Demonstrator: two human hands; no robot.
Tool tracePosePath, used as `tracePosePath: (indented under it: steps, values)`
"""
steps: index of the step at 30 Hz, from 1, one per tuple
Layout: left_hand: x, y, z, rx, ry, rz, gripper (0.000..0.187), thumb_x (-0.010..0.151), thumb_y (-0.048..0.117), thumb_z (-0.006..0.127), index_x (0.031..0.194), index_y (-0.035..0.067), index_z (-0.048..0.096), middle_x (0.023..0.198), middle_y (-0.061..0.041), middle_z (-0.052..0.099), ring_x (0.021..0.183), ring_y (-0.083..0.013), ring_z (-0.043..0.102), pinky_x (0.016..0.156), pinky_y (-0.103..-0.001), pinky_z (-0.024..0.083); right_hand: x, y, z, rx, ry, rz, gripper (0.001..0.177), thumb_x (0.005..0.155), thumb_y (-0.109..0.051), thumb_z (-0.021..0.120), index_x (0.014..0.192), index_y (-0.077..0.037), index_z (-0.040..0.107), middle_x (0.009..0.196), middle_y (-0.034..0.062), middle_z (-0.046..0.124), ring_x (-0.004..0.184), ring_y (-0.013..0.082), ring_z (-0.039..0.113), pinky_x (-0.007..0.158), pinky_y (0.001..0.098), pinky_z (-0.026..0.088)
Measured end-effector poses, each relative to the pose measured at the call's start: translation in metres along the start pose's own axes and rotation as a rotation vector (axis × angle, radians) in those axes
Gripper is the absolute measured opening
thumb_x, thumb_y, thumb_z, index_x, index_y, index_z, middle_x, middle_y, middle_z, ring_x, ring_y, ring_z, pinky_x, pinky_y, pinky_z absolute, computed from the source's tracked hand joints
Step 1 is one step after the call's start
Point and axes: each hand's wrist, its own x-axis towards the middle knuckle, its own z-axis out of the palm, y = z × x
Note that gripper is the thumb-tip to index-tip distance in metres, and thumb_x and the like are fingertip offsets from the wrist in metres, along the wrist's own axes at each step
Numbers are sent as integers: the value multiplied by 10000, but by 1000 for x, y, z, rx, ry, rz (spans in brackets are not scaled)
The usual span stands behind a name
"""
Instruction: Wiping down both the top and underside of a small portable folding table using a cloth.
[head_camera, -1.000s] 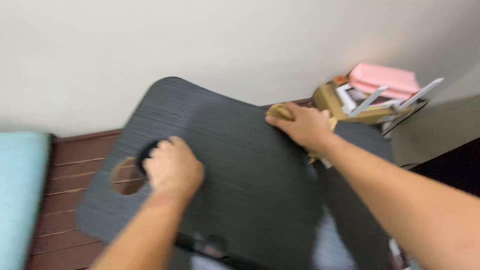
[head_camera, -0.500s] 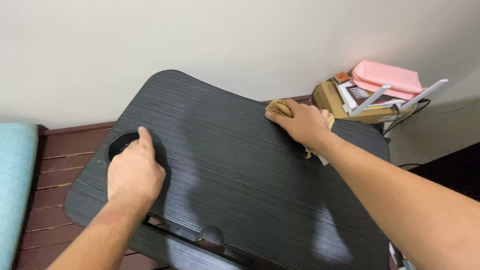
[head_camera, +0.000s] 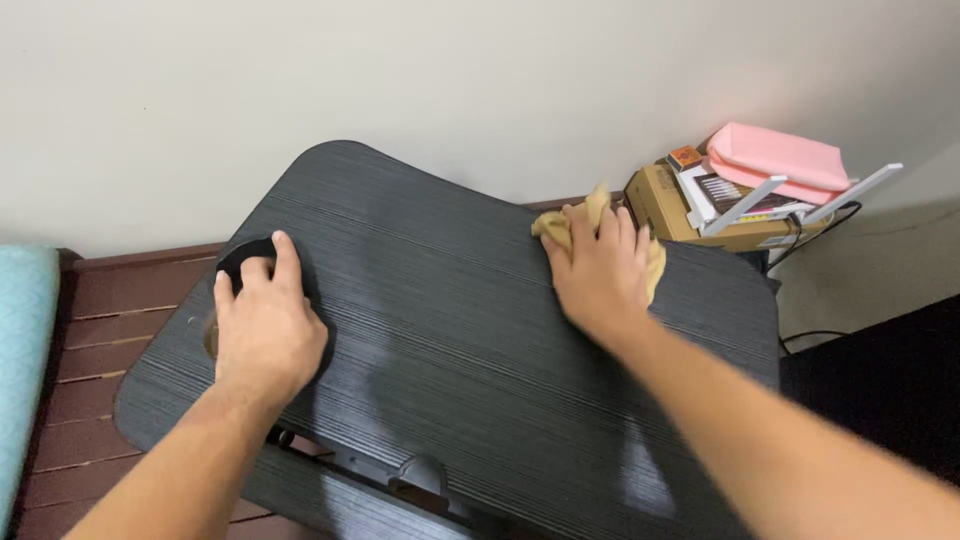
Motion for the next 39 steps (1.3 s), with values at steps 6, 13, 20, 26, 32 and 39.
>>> tracePosePath:
  steps: [6, 13, 20, 26, 32, 39]
  values:
    - [-19, -3, 1, -117, 174, 146, 703, 929, 185, 511, 1557, -37, 287, 1470, -227, 521, 1347, -335, 494, 1174, -551, 238, -63, -33, -5, -1, 143, -101, 634, 955, -352, 545, 1524, -88, 447, 1545, 285, 393, 1440, 471, 302, 1131, 645, 171]
    - [-63, -2, -5, -19, 117, 14, 661, 948, 197, 462, 1570, 22, 323, 1320, -160, 645, 1326, -260, 552, 1202, -496, 263, -100, -63, -24, 40, 53, -16, 678, 923, -379, 575, 1511, -71, 438, 1469, 247, 455, 1427, 452, 329, 1178, 600, 176]
    - [-42, -12, -15, 112, -134, -44, 667, 984, 214, 442, 1621, 77, 303, 1342, -112, 656, 1338, -229, 563, 1269, -468, 245, -104, -65, -26, 64, 54, -4, 653, 921, -374, 587, 1489, -74, 469, 1445, 248, 477, 1424, 451, 336, 1170, 598, 177]
    - [-40, -25, 28, -77, 49, 34, 675, 984, 272, 416, 1573, -15, 253, 1477, -198, 509, 1412, -345, 423, 1199, -555, 191, -104, -66, -28, 90, 59, 0, 626, 926, -365, 590, 1477, -84, 488, 1459, 243, 475, 1434, 450, 328, 1179, 590, 178]
    - [-38, -17, 25, -232, -39, -27, 886, 974, 519, 396, 1608, -24, 101, 1630, -193, 309, 1509, -335, 275, 1221, -535, 116, -105, -66, -26, 67, 86, -26, 612, 931, -358, 588, 1463, -66, 507, 1449, 249, 483, 1429, 455, 332, 1171, 597, 186]
    - [-28, -11, -4, -188, -418, -142, 1205, 829, 888, 294, 1613, 59, -90, 1714, -107, 47, 1581, -248, 66, 1259, -461, 28, -105, -70, -26, 68, 78, -7, 610, 931, -367, 589, 1457, -66, 521, 1425, 248, 499, 1425, 450, 354, 1173, 604, 208]
